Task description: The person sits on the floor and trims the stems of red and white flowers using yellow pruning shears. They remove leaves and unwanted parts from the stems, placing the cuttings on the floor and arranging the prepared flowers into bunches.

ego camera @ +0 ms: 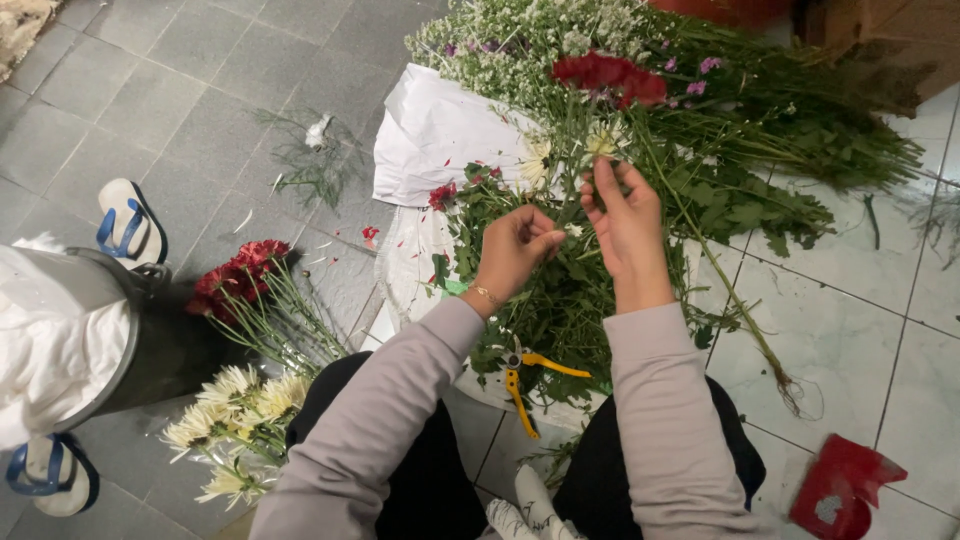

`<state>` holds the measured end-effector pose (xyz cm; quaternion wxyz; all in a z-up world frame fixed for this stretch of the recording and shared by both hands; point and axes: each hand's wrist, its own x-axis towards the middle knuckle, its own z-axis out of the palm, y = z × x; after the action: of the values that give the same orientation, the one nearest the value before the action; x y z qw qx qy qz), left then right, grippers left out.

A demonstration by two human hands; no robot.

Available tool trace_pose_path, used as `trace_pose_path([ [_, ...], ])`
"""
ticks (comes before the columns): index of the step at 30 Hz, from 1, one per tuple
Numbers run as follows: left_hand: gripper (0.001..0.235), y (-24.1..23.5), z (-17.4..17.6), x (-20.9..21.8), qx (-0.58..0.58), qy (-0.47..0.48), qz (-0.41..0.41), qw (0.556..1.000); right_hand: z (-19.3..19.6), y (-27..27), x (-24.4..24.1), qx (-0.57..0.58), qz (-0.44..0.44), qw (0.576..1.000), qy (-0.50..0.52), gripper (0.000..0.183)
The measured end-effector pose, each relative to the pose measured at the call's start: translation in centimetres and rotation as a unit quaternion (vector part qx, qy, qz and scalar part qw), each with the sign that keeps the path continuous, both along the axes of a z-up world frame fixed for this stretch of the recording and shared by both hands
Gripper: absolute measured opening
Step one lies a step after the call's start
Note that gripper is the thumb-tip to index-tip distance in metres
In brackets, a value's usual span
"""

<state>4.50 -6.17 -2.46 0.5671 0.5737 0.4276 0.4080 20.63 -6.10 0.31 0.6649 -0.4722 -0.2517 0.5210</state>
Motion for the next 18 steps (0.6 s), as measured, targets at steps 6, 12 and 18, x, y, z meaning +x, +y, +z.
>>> trace_pose_path([
  [6,0.015,0.9,0.0,-0.7,0.012,0.007,0.026,1.000,-2.1,-0.5,-0.5,-0.056,0.082,0.990,-0.101,0.020],
  [12,0.020,5.3,5.7,-7.8,-0.015,-0.125,0.158,0.979,-3.5,-2.0,-0.3,-0.141,0.259,0.883,-0.365,0.022],
  [18,0.015,8.1,8.7,-23.2,-0.014,-0.086,0.230,0.969,-12.1,-1.0,0.0,-0.242,0.382,0.775,-0.441,0.061],
])
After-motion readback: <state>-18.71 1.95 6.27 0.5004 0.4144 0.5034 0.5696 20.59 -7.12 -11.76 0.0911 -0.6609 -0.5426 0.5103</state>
